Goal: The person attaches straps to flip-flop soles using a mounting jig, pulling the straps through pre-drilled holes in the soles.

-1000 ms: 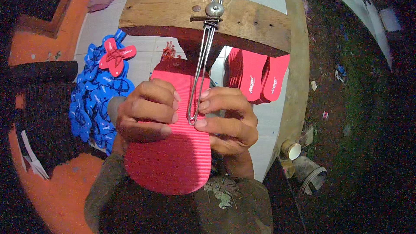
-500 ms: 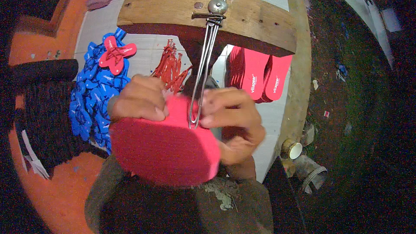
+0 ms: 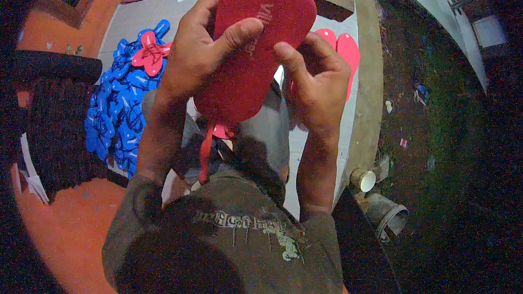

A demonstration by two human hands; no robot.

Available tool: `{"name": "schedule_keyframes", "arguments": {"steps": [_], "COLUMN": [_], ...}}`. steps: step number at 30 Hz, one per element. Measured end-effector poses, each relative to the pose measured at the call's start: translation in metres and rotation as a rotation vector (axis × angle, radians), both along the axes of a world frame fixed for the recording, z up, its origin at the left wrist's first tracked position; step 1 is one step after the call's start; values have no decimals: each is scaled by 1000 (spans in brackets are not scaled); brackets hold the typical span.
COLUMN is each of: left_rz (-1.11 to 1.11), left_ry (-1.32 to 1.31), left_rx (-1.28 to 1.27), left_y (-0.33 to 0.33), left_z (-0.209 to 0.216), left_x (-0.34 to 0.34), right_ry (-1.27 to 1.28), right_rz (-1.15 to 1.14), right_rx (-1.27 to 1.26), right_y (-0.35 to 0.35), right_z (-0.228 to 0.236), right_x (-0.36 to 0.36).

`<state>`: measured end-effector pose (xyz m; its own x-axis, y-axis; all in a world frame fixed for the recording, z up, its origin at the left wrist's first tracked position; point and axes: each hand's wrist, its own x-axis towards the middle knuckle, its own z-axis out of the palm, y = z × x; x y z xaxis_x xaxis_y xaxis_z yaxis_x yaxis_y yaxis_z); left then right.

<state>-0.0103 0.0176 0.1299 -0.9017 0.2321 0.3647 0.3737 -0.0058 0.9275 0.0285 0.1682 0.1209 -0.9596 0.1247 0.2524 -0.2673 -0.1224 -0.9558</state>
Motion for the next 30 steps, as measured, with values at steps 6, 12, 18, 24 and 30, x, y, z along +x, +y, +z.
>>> {"name": "schedule_keyframes", "arguments": {"steps": [6,12,18,24,30], "left_rz": [-57,-10,-223,-233,-315], "left_ry": [-62,41,324,802,566], "left_rx": [137,88,2,0,-26], "left_y": [3,2,-22,-17,-9], "left_z": [7,4,-29,-24,-19], "left_x": [5,4,15,4,-5], "right_ry": [10,58,484,633,563], "right_rz": [-25,-32,13,-98,-95], "right_rx": [-22,4,107,330,403], "right_y": [-1,-2,8,7,14], "right_z": [-1,-2,-44,-34,-25], "right_x": [1,2,3,-6,-14]}}
